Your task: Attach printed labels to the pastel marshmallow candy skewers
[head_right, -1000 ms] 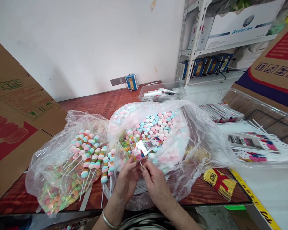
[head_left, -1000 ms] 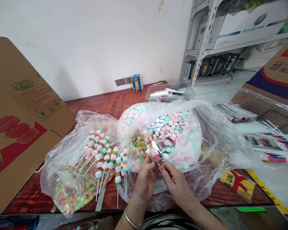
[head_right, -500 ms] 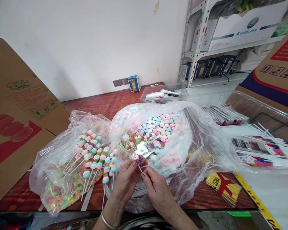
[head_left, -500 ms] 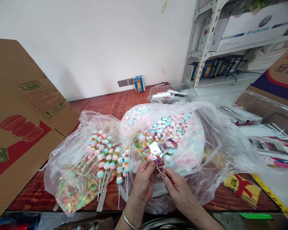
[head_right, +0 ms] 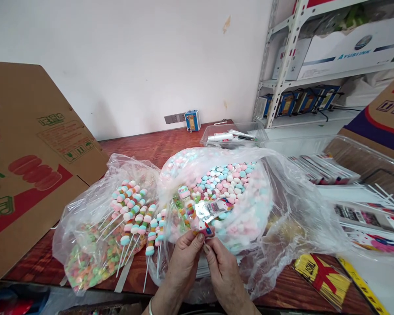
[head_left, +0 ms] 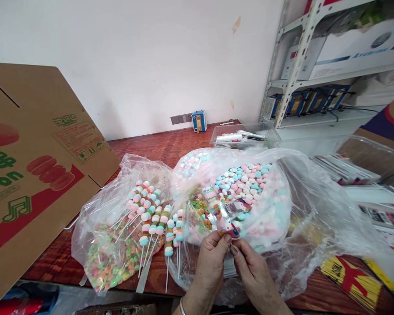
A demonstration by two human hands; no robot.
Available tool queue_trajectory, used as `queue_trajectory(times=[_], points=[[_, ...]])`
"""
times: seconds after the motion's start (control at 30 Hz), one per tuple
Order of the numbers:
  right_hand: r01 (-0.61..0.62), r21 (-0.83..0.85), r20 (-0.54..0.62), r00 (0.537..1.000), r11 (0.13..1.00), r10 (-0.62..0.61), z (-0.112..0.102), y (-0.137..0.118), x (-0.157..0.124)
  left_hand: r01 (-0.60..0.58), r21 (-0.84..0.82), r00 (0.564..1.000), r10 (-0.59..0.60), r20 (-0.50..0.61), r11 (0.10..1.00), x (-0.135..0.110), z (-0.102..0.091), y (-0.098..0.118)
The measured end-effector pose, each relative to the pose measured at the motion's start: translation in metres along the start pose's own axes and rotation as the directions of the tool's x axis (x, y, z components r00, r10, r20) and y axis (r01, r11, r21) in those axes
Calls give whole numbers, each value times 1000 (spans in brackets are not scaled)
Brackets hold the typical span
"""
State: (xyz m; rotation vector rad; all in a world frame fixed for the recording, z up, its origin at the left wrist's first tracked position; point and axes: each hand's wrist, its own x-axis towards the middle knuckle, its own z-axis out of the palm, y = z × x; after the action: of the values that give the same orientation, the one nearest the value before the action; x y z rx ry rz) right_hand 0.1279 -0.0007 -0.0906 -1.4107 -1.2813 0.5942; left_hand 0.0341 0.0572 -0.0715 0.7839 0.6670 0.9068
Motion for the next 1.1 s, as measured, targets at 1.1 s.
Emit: queue_trajectory(times=[1.1], points=[[-133, 181, 31, 991, 974, 129, -17, -14, 13, -63, 76, 998, 65, -23, 995, 3, -10, -9]])
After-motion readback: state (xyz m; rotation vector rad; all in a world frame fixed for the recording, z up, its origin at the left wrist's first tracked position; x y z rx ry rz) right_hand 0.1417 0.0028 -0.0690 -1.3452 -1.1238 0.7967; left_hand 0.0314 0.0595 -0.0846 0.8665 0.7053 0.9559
